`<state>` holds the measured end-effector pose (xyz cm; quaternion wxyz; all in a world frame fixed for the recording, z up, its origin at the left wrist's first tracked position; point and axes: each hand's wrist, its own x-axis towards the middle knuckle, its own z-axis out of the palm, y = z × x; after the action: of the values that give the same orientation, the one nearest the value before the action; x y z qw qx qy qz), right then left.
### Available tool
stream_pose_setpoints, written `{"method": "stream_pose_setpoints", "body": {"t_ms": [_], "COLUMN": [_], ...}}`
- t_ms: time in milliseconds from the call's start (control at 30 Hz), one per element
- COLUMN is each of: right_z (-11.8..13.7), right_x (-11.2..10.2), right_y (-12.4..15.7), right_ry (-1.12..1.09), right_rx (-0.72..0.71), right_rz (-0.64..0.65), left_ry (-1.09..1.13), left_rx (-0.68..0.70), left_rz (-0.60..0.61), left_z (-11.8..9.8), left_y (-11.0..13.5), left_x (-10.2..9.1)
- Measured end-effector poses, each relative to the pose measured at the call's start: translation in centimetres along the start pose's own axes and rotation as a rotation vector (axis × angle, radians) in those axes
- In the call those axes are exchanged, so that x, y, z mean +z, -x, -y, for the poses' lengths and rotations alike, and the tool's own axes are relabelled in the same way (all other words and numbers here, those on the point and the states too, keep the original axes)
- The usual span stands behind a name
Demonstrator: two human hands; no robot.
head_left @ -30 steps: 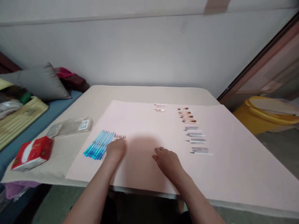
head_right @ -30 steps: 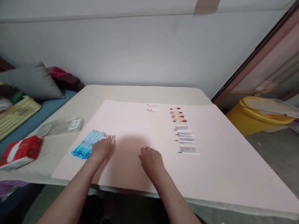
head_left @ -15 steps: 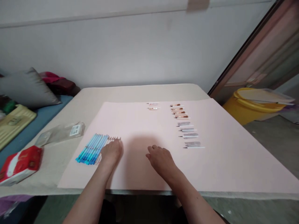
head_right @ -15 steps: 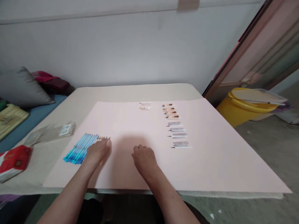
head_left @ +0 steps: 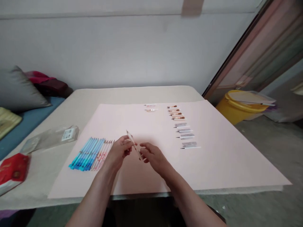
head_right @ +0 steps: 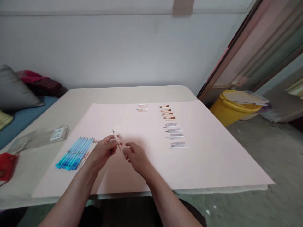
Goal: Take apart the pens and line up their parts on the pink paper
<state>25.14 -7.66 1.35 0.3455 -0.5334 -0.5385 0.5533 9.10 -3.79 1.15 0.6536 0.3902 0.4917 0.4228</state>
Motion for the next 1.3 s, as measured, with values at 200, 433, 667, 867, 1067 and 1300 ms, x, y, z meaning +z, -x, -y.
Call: {"method": "stream_pose_setpoints", "body": {"t_ms": [200, 433, 667, 867, 1067, 1300], "right_z": [0.3, 0.3, 0.2, -0.3, -0.3, -0.2], "right_x": [0.5, 0.4, 2.1, 1.8, 1.4, 1.1], "right_y": [-0.2, -0.1, 0.4, -0.4, -0.4, -0.2], "right_ry": [-0.282, -0.367, 0.355, 0.284, 0.092, 0.082], "right_rx": [0.108, 0.161, -0.129, -0.078, 0.003, 0.019], "right_rz": [-0.014, 0.116, -0.172, -0.125, -0.057, -0.081], "left_ry": [0.172, 0.495, 0.430, 0.489, 0.379, 0.506], "left_rx": [-0.053, -0.095, 0.024, -0.087, -0.016, -0.091], "left_rz": [0.028, 0.039, -0.135, -0.039, -0.089, -0.007], "left_z": [0.6, 1.0, 1.6, 1.4, 1.7, 1.6], "left_y": [0.4, 0.1, -0.2, -0.1, -0.2, -0.2], "left_x": [1.9, 1.7, 2.2, 2.0, 1.7, 1.8]}}
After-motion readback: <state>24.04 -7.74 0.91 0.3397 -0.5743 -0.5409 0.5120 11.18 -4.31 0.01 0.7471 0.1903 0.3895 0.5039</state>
